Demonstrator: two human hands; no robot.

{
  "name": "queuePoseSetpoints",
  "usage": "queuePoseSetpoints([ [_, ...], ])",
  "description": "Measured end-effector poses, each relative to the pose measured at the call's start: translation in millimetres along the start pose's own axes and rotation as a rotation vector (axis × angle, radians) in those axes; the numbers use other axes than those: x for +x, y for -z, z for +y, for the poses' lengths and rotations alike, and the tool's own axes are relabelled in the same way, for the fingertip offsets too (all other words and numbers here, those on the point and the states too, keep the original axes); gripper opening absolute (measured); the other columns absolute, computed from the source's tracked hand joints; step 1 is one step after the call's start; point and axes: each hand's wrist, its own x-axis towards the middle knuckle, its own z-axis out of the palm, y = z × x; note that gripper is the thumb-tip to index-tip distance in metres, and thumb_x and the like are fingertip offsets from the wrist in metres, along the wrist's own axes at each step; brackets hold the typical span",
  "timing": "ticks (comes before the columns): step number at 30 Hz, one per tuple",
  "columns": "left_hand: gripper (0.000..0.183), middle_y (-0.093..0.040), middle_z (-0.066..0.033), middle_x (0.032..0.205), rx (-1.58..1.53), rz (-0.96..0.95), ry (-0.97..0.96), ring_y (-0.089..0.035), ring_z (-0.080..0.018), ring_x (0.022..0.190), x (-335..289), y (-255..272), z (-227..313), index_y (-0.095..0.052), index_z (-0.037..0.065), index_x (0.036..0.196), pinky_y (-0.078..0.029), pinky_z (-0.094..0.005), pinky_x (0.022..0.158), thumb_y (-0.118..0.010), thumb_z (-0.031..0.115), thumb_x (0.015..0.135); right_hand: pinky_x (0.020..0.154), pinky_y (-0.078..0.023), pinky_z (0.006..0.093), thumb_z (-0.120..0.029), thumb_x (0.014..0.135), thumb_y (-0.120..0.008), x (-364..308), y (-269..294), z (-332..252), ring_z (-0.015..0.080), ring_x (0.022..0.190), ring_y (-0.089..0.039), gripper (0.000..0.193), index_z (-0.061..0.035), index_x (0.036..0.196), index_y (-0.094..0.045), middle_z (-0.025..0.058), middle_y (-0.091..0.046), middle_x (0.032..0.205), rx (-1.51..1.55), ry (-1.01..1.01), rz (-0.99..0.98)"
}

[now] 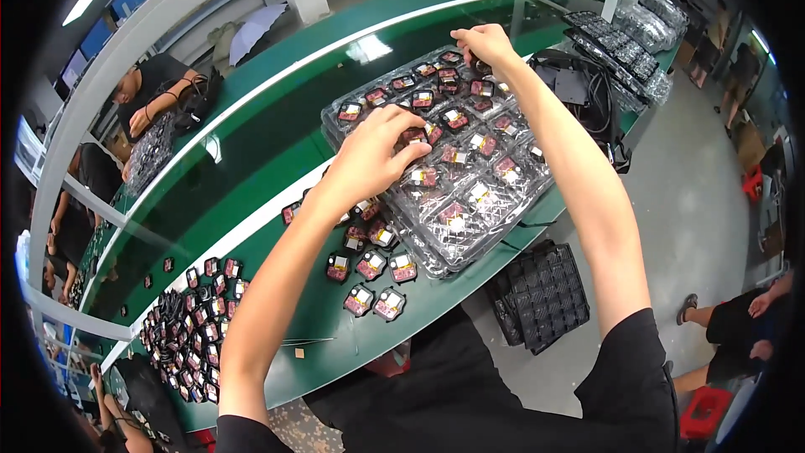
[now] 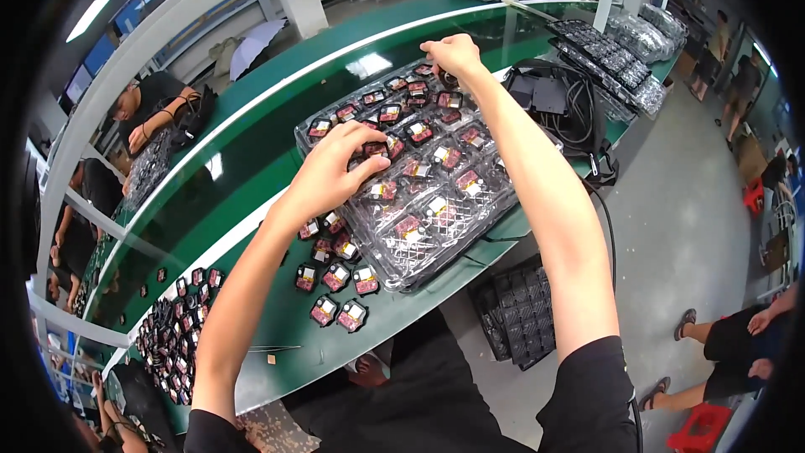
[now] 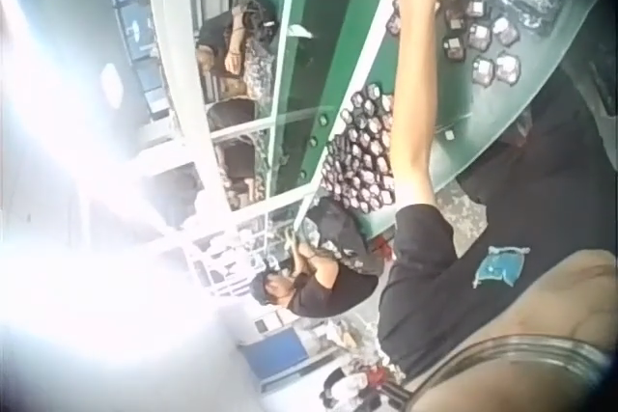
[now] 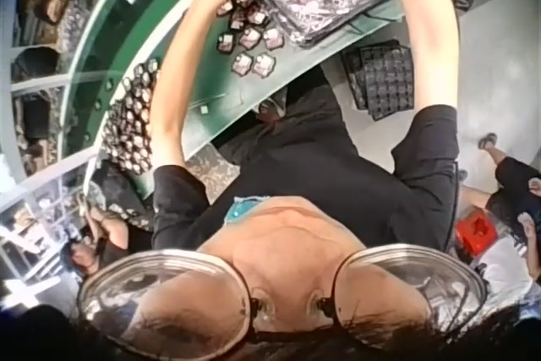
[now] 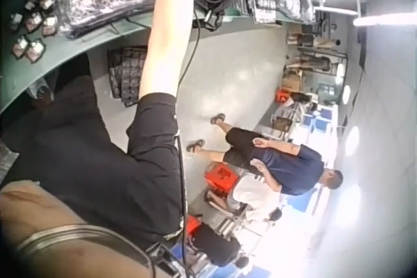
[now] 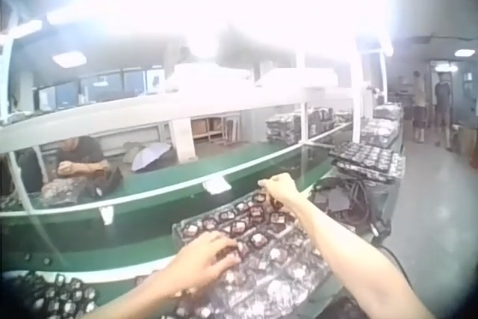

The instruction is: Assembling small electronic device components, specifically smartwatches, using tweezers and hands on an assembly line.

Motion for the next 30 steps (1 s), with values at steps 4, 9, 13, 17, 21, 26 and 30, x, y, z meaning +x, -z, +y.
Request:
queuePoseSetpoints([
  [4,0.038,-0.069,-0.0143,0.129,0.063,0.071,-0.008,-0.065,-0.0358,0.126,-9.4,5.7,2.7,-0.071,0.004,0.134,-0.052,-0.0449,0.108,-0.077,0.027,0.104,0.062,-0.052,0.0317,-0.021,0.100,-0.081,-8.0,-0.5,-10.5,0.0150,0.062,-0.066,0.029,0.0046,0.090,-0.073,0.0070,-0.070,0.074,0.207,0.013,0.030],
  [9,0.040,-0.068,-0.0153,0.130,0.113,0.090,0.063,-0.065,-0.0363,0.125,-35.2,23.3,3.6,-0.070,0.004,0.138,-0.051,-0.0443,0.108,-0.077,0.026,0.104,0.068,-0.053,0.0309,-0.025,0.101,-0.082,-4.5,0.9,0.0,0.0153,0.070,-0.067,0.031,0.0054,0.102,-0.075,0.0090,-0.073,0.080,0.185,-0.040,-0.028],
  [13,0.039,-0.069,-0.0147,0.129,0.149,0.108,0.090,-0.066,-0.0357,0.124,-54.3,22.6,5.7,-0.072,0.002,0.133,-0.052,-0.0447,0.107,-0.077,0.028,0.104,0.071,-0.051,0.0305,-0.030,0.100,-0.083,-8.9,-6.0,-4.7,0.0151,0.073,-0.067,0.035,0.0031,0.101,-0.074,0.0064,-0.069,0.078,0.330,-0.030,-0.040],
  [17,0.040,-0.069,-0.0142,0.127,0.196,0.113,0.064,-0.066,-0.0353,0.121,-49.5,24.7,10.3,-0.073,0.003,0.131,-0.052,-0.0449,0.106,-0.078,0.030,0.103,0.069,-0.050,0.0326,-0.034,0.100,-0.082,-13.7,-3.6,-18.3,0.0147,0.071,-0.065,0.038,0.0015,0.096,-0.070,0.0041,-0.063,0.073,0.322,-0.024,-0.071],
  [21,0.041,-0.070,-0.0131,0.123,0.165,0.119,0.063,-0.066,-0.0348,0.119,-46.1,16.0,6.2,-0.074,0.003,0.129,-0.053,-0.0451,0.104,-0.080,0.032,0.100,0.068,-0.052,0.0337,-0.038,0.097,-0.084,-13.4,8.8,-22.9,0.0155,0.069,-0.065,0.043,0.0033,0.095,-0.074,0.0064,-0.066,0.073,0.225,0.024,-0.146],
  [26,0.041,-0.070,-0.0124,0.122,0.165,0.114,0.090,-0.065,-0.0334,0.120,-48.0,11.5,5.1,-0.075,0.005,0.127,-0.052,-0.0444,0.104,-0.081,0.034,0.099,0.091,-0.063,0.0428,-0.042,0.083,-0.093,-29.2,0.5,-45.4,0.0312,0.091,-0.081,0.044,-0.0021,0.100,-0.087,0.0192,-0.084,0.098,-0.454,0.127,-0.224],
  [30,0.040,-0.069,-0.0127,0.125,0.205,0.141,0.052,-0.062,-0.0337,0.124,-50.5,7.0,8.8,-0.076,0.005,0.128,-0.051,-0.0446,0.105,-0.081,0.033,0.099,0.093,-0.063,0.0470,-0.050,0.078,-0.094,-41.1,-7.2,-38.8,0.0375,0.100,-0.081,0.051,-0.0035,0.097,-0.088,0.0190,-0.084,0.098,-0.755,0.268,-0.133],
])
